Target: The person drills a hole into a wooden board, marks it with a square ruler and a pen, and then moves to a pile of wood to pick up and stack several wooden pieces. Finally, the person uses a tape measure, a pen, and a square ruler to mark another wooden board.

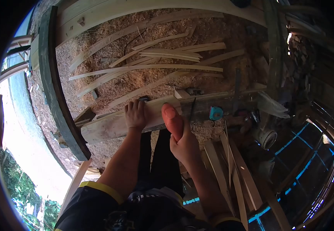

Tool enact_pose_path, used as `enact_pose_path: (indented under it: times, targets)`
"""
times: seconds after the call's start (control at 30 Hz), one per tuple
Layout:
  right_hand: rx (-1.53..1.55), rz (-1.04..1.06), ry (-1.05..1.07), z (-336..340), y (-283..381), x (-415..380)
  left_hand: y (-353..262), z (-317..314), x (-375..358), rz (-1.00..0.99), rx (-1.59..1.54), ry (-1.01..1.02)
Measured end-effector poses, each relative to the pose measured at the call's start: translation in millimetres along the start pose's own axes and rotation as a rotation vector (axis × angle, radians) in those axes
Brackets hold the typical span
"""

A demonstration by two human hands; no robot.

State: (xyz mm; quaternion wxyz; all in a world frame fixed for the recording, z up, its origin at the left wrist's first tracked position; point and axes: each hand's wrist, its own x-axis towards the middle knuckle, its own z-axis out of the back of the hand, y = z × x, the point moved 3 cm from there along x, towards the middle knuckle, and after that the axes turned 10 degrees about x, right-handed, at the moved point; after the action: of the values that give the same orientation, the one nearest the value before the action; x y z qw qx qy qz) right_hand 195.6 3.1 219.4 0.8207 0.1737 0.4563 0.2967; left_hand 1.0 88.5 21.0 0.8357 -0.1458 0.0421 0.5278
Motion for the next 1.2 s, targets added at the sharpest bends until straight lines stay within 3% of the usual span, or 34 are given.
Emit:
enact_pose_path:
  times: [0.1, 0.3, 0.53, 0.6, 1.13, 1.2]
  targets:
    - [0.013, -0.038, -0.011, -3.0, 2.3, -2.6, -2.3, 4.0, 1.7, -0.017, 0.000, -0.122]
    - [0.044, -0.009, -0.054, -9.8, -2.3, -6.8, -2.0, 4.0, 1.1, -0.009, -0.008, -0.138]
    - [0.077, -0.027, -0.072, -9.9, -1.9, -10.2, -1.1, 2.1, -0.9, -0.010, -0.004, -0.130]
    - [0.081, -0.016, -0.081, -9.4, -3.6, -11.1, -0.6, -0.9, -2.1, 0.004, 0.001, -0.029]
    - [0.108, -0.078, -0.060, -1.8, 7.4, -23.2, 1.0, -4.0, -3.1, 0.009, 0.006, -0.010]
    - [0.121, 0.009, -0.098, -0.6, 6.3, -27.7, 0.6, -3.9, -2.7, 0.007, 0.000, -0.019]
